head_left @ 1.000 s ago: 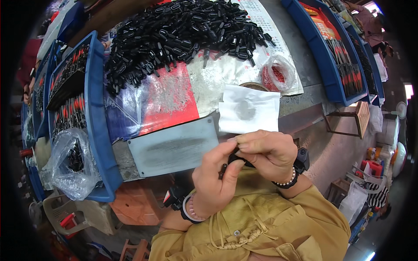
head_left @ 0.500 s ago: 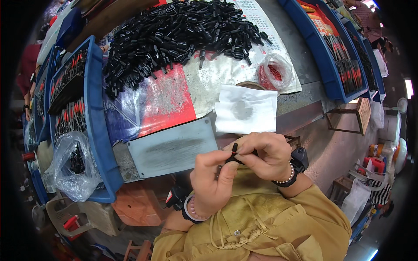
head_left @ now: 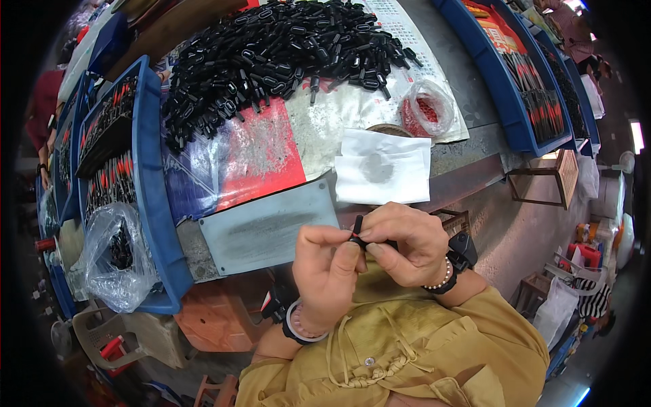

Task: The person repeatedly picks a black plastic keychain from a pile, inserts a small red bead into it, and places the assembled unit into a blue bin. The process is repeated continuously throughout the clip.

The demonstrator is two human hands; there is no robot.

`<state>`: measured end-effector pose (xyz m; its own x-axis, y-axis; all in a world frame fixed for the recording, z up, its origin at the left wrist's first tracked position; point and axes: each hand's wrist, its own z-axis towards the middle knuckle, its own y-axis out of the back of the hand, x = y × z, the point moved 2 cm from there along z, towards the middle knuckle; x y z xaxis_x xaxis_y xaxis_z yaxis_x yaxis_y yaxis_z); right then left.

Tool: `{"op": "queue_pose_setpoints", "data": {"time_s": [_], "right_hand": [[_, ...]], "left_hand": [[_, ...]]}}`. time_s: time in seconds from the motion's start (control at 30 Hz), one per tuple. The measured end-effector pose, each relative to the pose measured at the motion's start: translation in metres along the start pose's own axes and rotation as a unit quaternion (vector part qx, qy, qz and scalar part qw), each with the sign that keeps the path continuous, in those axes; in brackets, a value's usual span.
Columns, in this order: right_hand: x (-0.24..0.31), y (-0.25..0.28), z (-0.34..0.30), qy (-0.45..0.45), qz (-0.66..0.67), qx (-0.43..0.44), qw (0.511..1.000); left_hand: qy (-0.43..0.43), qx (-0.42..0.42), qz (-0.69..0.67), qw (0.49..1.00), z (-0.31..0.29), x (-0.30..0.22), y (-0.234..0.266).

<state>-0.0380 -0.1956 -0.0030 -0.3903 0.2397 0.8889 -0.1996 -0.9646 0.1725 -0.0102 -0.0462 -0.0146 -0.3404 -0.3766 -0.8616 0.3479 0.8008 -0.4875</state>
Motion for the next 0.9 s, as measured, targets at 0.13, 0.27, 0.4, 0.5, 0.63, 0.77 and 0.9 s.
{"op": "queue_pose_setpoints", "data": {"time_s": [0.13, 0.27, 0.4, 0.5, 0.63, 0.77, 0.9], "right_hand": [[-0.001, 0.004, 0.002, -0.095, 0.100, -0.004, 0.991], [-0.010, 0.041, 0.020, -0.102, -0.070, -0.102, 0.987], [-0.027, 0.096, 0.046, -0.108, -0.289, -0.118, 0.944], [-0.046, 0.114, 0.066, -0.113, -0.410, -0.022, 0.905], [-0.061, 0.117, 0.080, -0.124, -0.498, 0.077, 0.855], [-0.070, 0.118, 0.087, -0.131, -0.521, 0.110, 0.836], [-0.077, 0.116, 0.089, -0.149, -0.518, 0.118, 0.834]], "left_hand": [[0.085, 0.019, -0.037, 0.995, 0.007, -0.003, 0.002], [0.154, 0.076, -0.161, 0.972, 0.018, -0.005, 0.006], [0.172, 0.079, -0.276, 0.942, 0.026, -0.008, 0.007], [0.166, 0.054, -0.260, 0.950, 0.031, -0.011, 0.008], [0.158, 0.064, -0.205, 0.964, 0.045, -0.023, 0.009], [0.179, 0.065, -0.012, 0.982, 0.063, -0.043, 0.011], [0.103, 0.066, 0.105, 0.987, 0.101, -0.061, 0.008]]}}
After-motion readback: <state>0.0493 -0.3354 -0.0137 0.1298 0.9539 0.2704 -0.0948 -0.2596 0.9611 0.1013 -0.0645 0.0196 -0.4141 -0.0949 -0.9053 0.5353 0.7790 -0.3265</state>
